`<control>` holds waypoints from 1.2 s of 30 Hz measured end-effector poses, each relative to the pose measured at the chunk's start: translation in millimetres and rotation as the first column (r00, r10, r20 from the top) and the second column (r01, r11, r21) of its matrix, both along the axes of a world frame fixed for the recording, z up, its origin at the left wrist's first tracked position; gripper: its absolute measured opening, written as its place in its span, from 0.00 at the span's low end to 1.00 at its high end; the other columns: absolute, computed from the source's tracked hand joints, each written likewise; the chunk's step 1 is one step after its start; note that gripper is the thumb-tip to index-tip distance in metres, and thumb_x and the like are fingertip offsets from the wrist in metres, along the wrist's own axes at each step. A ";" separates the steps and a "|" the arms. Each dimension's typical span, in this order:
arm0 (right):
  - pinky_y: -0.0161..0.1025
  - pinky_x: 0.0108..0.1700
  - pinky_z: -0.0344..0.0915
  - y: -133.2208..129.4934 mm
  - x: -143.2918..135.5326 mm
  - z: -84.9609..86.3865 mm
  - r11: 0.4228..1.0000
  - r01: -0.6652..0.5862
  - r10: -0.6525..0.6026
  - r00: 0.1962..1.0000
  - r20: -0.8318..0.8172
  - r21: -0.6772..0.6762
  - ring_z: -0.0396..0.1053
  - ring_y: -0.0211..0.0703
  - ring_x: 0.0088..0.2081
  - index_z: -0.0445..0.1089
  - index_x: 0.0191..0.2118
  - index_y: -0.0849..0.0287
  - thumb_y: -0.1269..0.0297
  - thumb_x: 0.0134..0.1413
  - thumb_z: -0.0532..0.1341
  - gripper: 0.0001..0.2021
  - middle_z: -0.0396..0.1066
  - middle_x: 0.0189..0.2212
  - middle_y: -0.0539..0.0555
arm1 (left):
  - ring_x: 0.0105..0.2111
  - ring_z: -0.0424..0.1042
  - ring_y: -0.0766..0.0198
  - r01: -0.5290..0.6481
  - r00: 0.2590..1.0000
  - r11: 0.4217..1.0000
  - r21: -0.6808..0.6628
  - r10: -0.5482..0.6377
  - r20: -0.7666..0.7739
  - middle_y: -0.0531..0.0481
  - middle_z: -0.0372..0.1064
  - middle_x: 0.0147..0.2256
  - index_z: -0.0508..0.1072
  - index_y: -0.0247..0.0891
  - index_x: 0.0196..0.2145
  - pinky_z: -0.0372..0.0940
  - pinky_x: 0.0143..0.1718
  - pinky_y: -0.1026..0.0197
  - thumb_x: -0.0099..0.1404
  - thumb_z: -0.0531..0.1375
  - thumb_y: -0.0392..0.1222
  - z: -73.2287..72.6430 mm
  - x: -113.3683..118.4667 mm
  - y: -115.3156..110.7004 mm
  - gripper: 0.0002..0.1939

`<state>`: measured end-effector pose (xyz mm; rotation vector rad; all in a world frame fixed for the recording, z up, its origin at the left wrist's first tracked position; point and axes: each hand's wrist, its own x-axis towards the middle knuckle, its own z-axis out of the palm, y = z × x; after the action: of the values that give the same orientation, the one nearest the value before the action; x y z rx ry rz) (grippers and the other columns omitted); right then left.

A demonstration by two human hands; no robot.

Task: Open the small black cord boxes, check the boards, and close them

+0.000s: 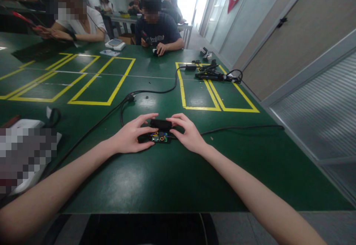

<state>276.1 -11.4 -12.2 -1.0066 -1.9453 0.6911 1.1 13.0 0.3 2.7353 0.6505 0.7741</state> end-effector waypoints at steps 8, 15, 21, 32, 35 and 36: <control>0.52 0.54 0.77 -0.1 0.5 0.7 0.999 -0.011 0.011 1.000 0.010 -0.044 0.77 0.48 0.47 0.76 0.55 0.52 0.68 0.62 0.63 0.17 0.78 0.50 0.56 | 0.62 0.68 0.43 -0.011 1.000 1.000 0.026 0.012 -0.017 0.33 0.59 0.67 0.79 0.37 0.50 0.71 0.60 0.39 0.66 0.67 0.43 1.3 -0.5 -0.5 0.16; 0.51 0.54 0.77 0.7 -0.5 1.5 0.999 -0.013 0.013 1.000 0.002 -0.042 0.77 0.48 0.47 0.76 0.54 0.54 0.69 0.62 0.64 0.16 0.78 0.49 0.56 | 0.62 0.68 0.43 -0.004 1.000 0.999 0.033 0.004 -0.013 0.33 0.60 0.67 0.79 0.37 0.50 0.71 0.60 0.39 0.65 0.66 0.43 1.1 0.1 -0.2 0.16; 0.52 0.55 0.77 1.1 -1.0 2.4 0.999 -0.014 0.014 1.000 0.005 -0.040 0.77 0.49 0.48 0.76 0.54 0.53 0.68 0.62 0.63 0.16 0.78 0.49 0.56 | 0.61 0.68 0.43 -0.021 0.999 0.999 0.041 0.022 -0.033 0.35 0.60 0.67 0.79 0.38 0.50 0.72 0.58 0.38 0.65 0.66 0.43 2.5 0.4 -0.7 0.16; 0.53 0.55 0.77 0.3 -2.8 3.9 0.999 -0.017 0.015 0.999 -0.031 -0.046 0.77 0.49 0.48 0.77 0.51 0.53 0.68 0.62 0.63 0.14 0.78 0.48 0.56 | 0.62 0.68 0.43 -0.020 1.000 0.999 0.046 0.021 -0.023 0.35 0.62 0.66 0.80 0.38 0.49 0.71 0.59 0.38 0.66 0.66 0.43 0.6 0.6 -0.4 0.15; 0.52 0.55 0.77 0.2 -2.3 4.3 0.998 -0.005 0.003 0.999 -0.047 -0.059 0.77 0.48 0.47 0.77 0.50 0.54 0.67 0.61 0.64 0.12 0.78 0.47 0.56 | 0.62 0.68 0.42 -0.014 1.000 0.998 0.060 0.015 -0.016 0.33 0.62 0.66 0.80 0.37 0.50 0.71 0.59 0.38 0.66 0.66 0.44 -0.3 0.2 0.1 0.16; 0.51 0.55 0.77 0.2 -2.2 4.4 0.998 -0.005 0.001 0.999 -0.053 -0.062 0.77 0.48 0.47 0.77 0.50 0.54 0.67 0.61 0.65 0.12 0.78 0.47 0.56 | 0.62 0.68 0.42 -0.014 1.000 0.998 0.062 0.015 -0.014 0.33 0.62 0.66 0.80 0.37 0.50 0.71 0.60 0.38 0.66 0.66 0.44 -0.4 0.1 0.2 0.16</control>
<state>273.9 -11.2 -7.9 -1.0128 -1.8900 0.7763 1.2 13.3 -0.2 2.7973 0.6611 0.7915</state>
